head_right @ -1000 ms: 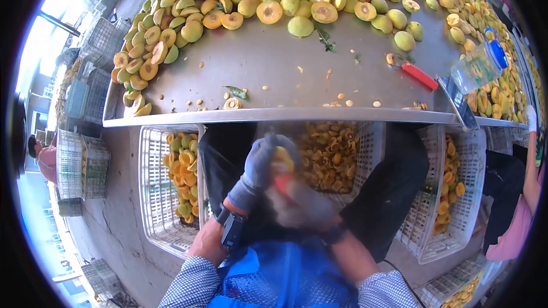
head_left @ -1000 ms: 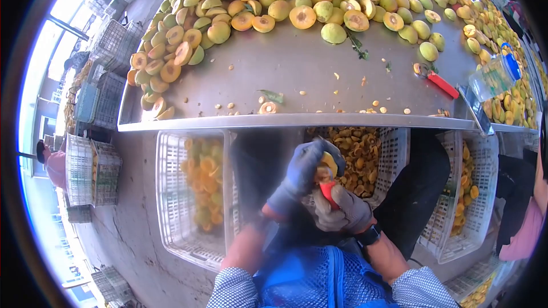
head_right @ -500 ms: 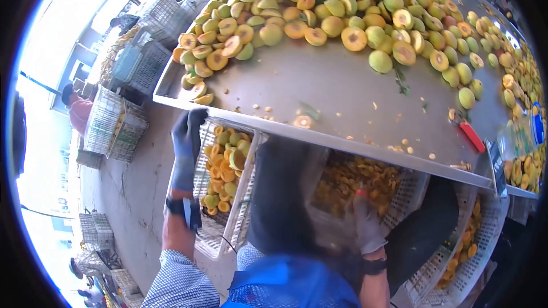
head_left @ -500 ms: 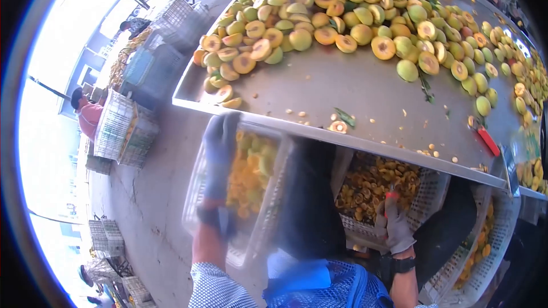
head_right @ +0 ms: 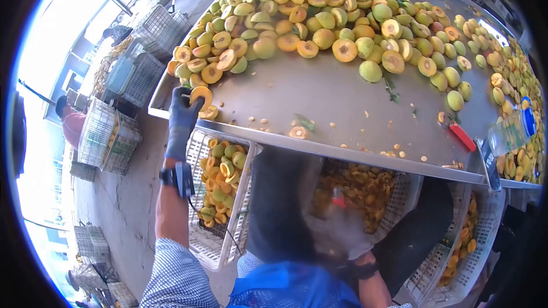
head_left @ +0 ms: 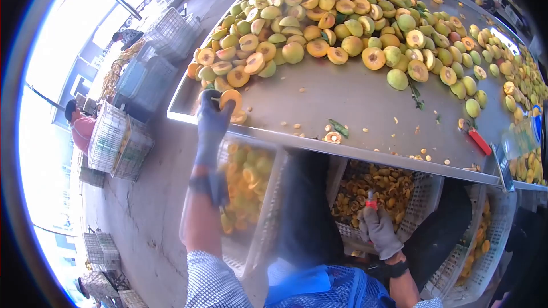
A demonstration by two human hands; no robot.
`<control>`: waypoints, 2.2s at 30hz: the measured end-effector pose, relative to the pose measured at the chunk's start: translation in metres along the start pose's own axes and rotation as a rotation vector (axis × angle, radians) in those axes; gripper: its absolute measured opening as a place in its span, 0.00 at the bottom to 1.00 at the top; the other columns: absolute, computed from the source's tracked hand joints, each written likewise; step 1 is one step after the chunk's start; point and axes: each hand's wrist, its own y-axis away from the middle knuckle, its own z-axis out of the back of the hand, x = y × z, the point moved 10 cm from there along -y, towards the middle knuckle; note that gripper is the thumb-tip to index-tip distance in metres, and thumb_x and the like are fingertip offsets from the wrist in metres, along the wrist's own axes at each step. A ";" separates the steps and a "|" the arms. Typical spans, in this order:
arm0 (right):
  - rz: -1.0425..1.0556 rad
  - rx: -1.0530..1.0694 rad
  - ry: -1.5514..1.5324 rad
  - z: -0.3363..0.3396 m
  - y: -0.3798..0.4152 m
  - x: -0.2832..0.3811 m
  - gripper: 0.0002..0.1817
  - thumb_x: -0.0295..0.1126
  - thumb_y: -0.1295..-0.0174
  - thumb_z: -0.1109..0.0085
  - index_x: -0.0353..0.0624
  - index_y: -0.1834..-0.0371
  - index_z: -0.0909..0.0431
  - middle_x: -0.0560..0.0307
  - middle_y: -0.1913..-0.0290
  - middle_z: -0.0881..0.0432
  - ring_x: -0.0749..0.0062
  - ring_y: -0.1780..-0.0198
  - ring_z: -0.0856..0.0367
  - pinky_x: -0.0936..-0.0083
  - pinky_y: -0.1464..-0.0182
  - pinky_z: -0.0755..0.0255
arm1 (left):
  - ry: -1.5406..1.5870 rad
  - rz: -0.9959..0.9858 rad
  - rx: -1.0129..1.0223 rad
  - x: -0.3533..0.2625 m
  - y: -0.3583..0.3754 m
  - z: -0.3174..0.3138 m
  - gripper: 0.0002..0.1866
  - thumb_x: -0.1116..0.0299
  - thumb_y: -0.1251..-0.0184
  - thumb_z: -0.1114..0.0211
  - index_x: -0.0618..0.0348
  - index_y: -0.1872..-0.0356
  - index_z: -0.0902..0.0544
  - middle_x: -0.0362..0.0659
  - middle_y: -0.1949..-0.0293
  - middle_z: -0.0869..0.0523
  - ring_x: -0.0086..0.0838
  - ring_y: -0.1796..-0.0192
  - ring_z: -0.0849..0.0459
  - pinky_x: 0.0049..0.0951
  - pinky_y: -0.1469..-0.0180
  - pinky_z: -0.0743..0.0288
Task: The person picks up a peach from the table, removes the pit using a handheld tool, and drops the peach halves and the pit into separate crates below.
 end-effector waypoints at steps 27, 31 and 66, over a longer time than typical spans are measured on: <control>0.377 -0.056 0.315 -0.031 0.012 0.121 0.20 0.46 0.30 0.47 0.37 0.53 0.25 0.44 0.66 0.18 0.49 0.62 0.18 0.65 0.60 0.26 | 1.238 0.290 0.530 -0.177 0.240 -0.158 0.15 0.60 0.23 0.50 0.63 0.52 0.24 0.40 0.58 0.20 0.22 0.55 0.23 0.25 0.51 0.28; 0.273 -0.098 0.368 -0.031 0.009 0.108 0.19 0.45 0.30 0.48 0.37 0.55 0.24 0.42 0.65 0.18 0.46 0.62 0.18 0.64 0.61 0.26 | 1.063 0.224 0.519 -0.176 0.238 -0.158 0.15 0.62 0.24 0.49 0.64 0.55 0.22 0.39 0.61 0.19 0.21 0.57 0.23 0.24 0.52 0.28; -0.599 0.392 -1.252 -0.071 0.009 -0.096 0.22 0.56 0.32 0.49 0.47 0.63 0.30 0.70 0.78 0.37 0.84 0.85 0.40 0.84 0.82 0.44 | 0.704 0.149 0.145 -0.064 0.177 -0.053 0.23 0.53 0.22 0.57 0.63 0.54 0.21 0.45 0.61 0.18 0.30 0.60 0.19 0.30 0.51 0.26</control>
